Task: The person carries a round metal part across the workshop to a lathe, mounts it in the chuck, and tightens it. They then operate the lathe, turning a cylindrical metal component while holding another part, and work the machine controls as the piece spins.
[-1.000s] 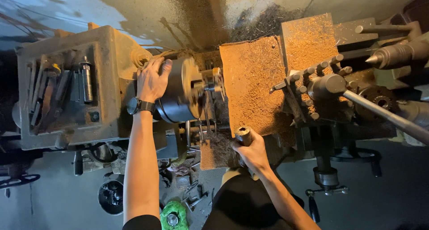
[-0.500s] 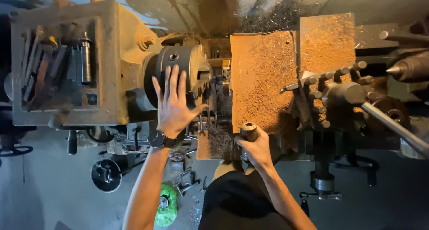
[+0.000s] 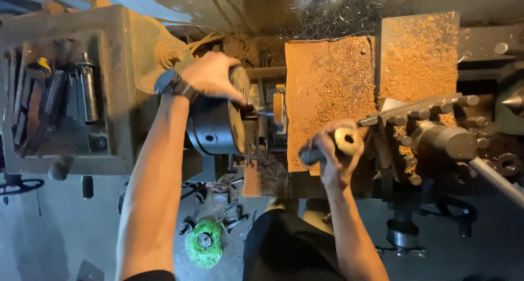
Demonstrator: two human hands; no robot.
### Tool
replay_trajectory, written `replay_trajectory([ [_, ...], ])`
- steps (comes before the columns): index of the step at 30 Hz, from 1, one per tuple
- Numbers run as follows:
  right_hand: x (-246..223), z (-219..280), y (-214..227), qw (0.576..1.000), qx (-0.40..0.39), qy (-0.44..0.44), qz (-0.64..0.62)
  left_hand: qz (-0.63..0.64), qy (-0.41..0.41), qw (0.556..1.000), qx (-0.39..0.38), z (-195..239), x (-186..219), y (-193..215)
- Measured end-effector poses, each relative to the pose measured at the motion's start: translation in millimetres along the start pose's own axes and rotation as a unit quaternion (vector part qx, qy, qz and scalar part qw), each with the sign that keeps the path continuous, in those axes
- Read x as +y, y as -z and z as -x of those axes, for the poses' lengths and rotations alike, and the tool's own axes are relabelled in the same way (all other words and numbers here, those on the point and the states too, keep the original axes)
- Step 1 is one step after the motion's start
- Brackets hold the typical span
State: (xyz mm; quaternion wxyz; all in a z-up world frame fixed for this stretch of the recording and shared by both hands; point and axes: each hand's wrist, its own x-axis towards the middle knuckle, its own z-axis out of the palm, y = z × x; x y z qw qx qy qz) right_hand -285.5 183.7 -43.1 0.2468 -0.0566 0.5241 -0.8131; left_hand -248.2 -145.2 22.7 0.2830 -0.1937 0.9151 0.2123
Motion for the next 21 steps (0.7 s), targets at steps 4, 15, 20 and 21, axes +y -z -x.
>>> replay_trajectory([
  [4,-1.7,-56.7,-5.4,0.985,-0.028,0.153,0.068,-0.164,-0.149,0.92,0.322,20.0,43.3,-38.2],
  [15,49.6,-114.9,-28.7,0.996,-0.033,0.047,0.075,-0.197,-0.19,0.933,0.231,56.8,85.8,-64.6],
  [20,-0.3,-122.5,-32.7,0.995,-0.078,0.059,0.033,-0.195,-0.197,0.923,0.267,52.3,78.8,-74.5],
  [21,-15.1,-123.5,-32.8,0.995,-0.06,0.069,0.043,-0.184,-0.204,0.919,0.282,51.6,76.1,-77.2],
])
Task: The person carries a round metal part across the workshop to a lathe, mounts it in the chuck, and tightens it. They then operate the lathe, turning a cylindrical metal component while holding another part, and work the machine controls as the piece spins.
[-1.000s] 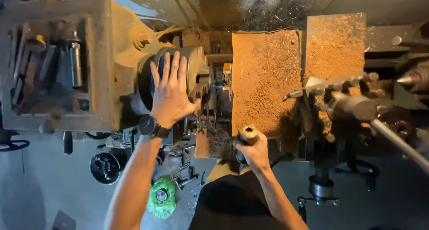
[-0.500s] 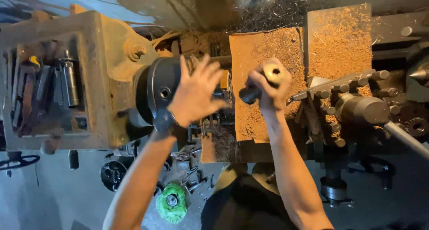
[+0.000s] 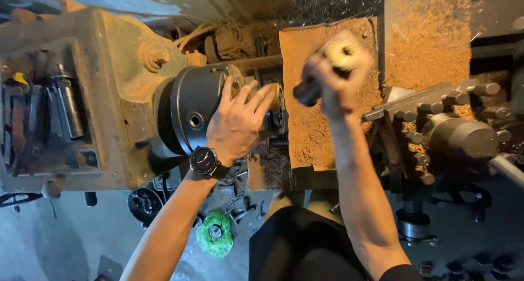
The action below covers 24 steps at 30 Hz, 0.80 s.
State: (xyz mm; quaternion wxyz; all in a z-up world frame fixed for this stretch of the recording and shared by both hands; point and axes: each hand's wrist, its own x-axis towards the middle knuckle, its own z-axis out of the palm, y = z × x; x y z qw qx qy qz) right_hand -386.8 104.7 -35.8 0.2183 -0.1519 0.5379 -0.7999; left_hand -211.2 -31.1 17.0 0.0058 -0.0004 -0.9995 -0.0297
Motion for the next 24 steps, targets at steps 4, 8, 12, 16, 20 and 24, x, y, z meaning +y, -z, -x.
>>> replay_trajectory([
  [4,1.4,-1.2,3.3,0.995,0.043,0.057,-0.066,0.017,0.002,1.0,0.007,-0.2,0.1,-1.5],
  [8,54.0,12.6,-0.1,0.994,0.032,0.094,-0.05,0.017,-0.001,0.999,-0.045,-9.4,2.0,15.7],
  [12,6.2,36.4,-3.4,0.999,0.006,0.004,0.033,-0.035,-0.008,0.999,-0.038,-7.2,2.0,9.3],
  [16,-28.3,91.2,-7.7,0.998,-0.017,-0.008,0.058,0.026,0.006,0.999,-0.022,-0.8,4.4,5.3],
  [20,-41.4,166.3,1.8,0.995,-0.041,-0.022,0.083,0.078,0.001,0.988,0.133,39.2,39.3,12.4],
  [24,-27.1,208.9,17.8,0.992,-0.046,-0.062,0.097,0.203,0.281,0.841,0.415,178.9,77.6,-42.4],
])
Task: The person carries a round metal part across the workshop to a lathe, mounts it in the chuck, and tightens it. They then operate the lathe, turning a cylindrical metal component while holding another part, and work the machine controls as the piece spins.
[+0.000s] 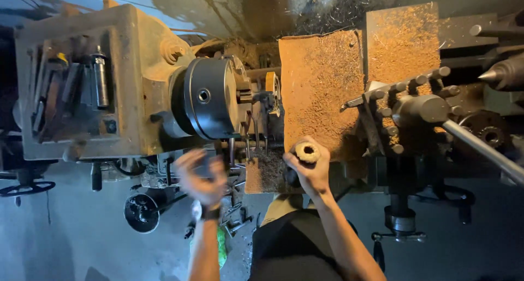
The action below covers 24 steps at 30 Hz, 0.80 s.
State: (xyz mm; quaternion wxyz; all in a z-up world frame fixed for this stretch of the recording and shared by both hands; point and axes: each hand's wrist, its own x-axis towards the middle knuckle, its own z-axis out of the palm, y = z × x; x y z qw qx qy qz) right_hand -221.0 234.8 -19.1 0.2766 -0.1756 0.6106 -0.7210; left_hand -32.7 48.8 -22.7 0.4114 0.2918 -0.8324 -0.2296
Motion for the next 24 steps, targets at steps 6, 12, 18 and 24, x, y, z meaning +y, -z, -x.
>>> replay_trajectory([
  [6,15.3,22.8,11.6,0.994,0.017,-0.099,-0.041,-0.448,0.219,0.861,-0.101,99.6,-165.5,107.9],
  [12,14.4,29.8,19.1,0.996,0.012,-0.086,-0.015,-0.492,0.305,0.781,-0.235,86.5,-213.8,101.6],
  [18,11.9,32.3,21.5,0.996,0.013,-0.085,-0.014,-0.449,0.365,0.793,-0.19,86.2,-222.0,80.1],
  [24,13.6,32.0,20.9,0.996,0.008,-0.093,-0.013,-0.34,0.247,0.897,-0.137,94.3,-192.3,96.5],
])
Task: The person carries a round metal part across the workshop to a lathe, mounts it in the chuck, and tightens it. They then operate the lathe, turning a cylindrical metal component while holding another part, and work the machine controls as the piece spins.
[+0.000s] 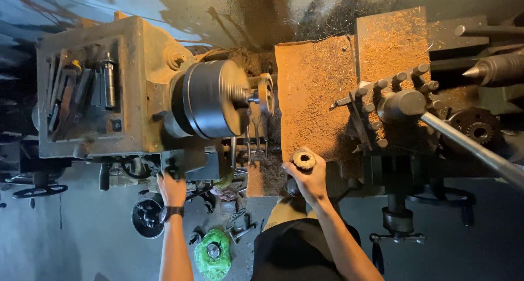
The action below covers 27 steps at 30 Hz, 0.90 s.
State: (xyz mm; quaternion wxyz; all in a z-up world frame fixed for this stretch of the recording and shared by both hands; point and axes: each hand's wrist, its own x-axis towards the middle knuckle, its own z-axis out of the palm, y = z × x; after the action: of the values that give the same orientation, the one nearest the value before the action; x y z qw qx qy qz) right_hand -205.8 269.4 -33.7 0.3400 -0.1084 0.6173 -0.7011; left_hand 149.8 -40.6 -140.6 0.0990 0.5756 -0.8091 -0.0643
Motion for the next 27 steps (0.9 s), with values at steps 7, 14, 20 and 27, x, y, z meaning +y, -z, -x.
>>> replay_trajectory([
  [7,-2.6,2.1,0.4,1.0,-0.002,-0.009,-0.015,0.062,-0.06,0.996,0.002,1.8,-38.2,-6.9],
  [14,0.7,0.8,1.9,1.0,0.002,-0.015,0.007,0.077,-0.129,0.982,0.112,16.4,85.3,61.0],
  [20,-1.5,0.2,5.2,1.0,0.001,-0.021,-0.005,0.201,-0.165,0.961,0.097,25.1,175.5,101.8],
  [27,-0.4,-0.8,7.2,1.0,0.002,-0.012,0.011,0.236,-0.214,0.946,0.066,22.8,223.7,122.0],
])
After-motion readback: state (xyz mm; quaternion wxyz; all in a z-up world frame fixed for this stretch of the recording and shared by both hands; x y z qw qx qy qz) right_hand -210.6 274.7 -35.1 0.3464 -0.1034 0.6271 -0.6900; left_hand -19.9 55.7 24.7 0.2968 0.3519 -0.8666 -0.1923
